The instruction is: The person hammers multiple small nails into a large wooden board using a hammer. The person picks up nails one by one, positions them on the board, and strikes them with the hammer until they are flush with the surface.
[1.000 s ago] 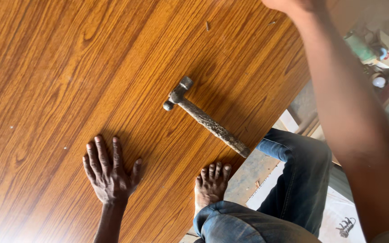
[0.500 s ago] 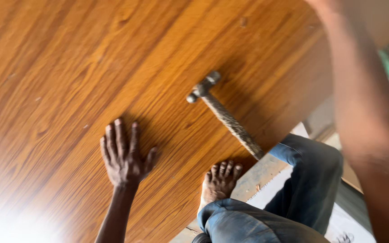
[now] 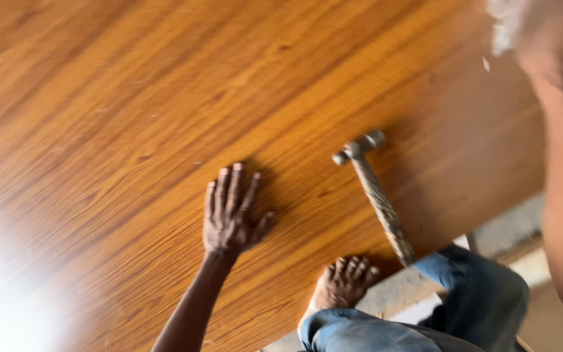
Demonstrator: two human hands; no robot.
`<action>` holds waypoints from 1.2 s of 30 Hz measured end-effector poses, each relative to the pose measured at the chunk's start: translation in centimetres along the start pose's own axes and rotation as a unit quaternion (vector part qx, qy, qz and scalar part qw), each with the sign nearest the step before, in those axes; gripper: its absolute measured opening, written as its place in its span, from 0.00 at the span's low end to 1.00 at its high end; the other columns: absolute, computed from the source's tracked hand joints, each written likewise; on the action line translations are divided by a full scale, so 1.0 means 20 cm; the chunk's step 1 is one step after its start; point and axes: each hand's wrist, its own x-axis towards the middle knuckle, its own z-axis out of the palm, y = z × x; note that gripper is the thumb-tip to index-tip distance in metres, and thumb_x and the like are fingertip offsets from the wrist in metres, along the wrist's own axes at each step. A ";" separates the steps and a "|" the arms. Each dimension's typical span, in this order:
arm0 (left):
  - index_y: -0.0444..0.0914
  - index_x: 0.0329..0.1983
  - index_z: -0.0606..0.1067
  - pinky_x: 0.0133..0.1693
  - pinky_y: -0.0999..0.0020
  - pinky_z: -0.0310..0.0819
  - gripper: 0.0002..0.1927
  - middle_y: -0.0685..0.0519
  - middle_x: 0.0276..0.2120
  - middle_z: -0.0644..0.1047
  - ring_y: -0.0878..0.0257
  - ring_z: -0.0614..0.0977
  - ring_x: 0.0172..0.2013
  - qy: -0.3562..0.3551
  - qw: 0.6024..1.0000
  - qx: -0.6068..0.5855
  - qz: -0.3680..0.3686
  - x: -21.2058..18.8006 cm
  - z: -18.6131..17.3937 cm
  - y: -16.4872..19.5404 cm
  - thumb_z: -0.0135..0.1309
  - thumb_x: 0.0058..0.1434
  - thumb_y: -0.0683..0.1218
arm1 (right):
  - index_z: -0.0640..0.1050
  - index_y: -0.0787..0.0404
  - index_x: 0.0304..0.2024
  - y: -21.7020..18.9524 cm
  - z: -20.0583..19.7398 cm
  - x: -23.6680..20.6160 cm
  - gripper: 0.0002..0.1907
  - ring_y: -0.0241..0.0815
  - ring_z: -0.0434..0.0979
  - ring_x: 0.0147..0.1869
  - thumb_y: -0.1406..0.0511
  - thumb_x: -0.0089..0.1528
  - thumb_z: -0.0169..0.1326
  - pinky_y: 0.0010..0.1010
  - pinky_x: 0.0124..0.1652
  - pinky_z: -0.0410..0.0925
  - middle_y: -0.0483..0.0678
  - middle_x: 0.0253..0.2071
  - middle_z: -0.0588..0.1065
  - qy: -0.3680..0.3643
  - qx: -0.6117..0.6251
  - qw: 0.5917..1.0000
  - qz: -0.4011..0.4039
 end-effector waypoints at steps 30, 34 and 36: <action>0.51 0.78 0.56 0.74 0.49 0.46 0.40 0.47 0.78 0.53 0.49 0.55 0.76 -0.003 1.000 -0.003 -0.013 0.03 -0.14 -0.01 0.44 0.68 0.70 | 0.79 0.65 0.53 -1.18 0.23 0.39 0.14 0.45 0.84 0.48 0.74 0.64 0.58 0.31 0.45 0.77 0.57 0.49 0.79 -0.225 0.511 0.821 0.121; 0.52 0.79 0.56 0.75 0.50 0.47 0.41 0.48 0.78 0.53 0.50 0.55 0.77 0.000 1.000 -0.020 -0.017 0.02 -0.15 -0.01 0.46 0.67 0.70 | 0.77 0.63 0.55 -1.57 0.14 0.39 0.16 0.43 0.84 0.49 0.75 0.65 0.52 0.31 0.43 0.77 0.54 0.53 0.79 -0.278 0.548 0.789 0.021; 0.52 0.79 0.55 0.75 0.50 0.46 0.41 0.48 0.78 0.52 0.50 0.54 0.77 -0.004 1.000 -0.011 -0.020 0.02 -0.15 -0.01 0.46 0.66 0.70 | 0.78 0.66 0.55 -1.54 0.08 0.32 0.14 0.45 0.84 0.50 0.75 0.67 0.52 0.32 0.45 0.77 0.57 0.53 0.79 -0.249 0.562 0.788 0.027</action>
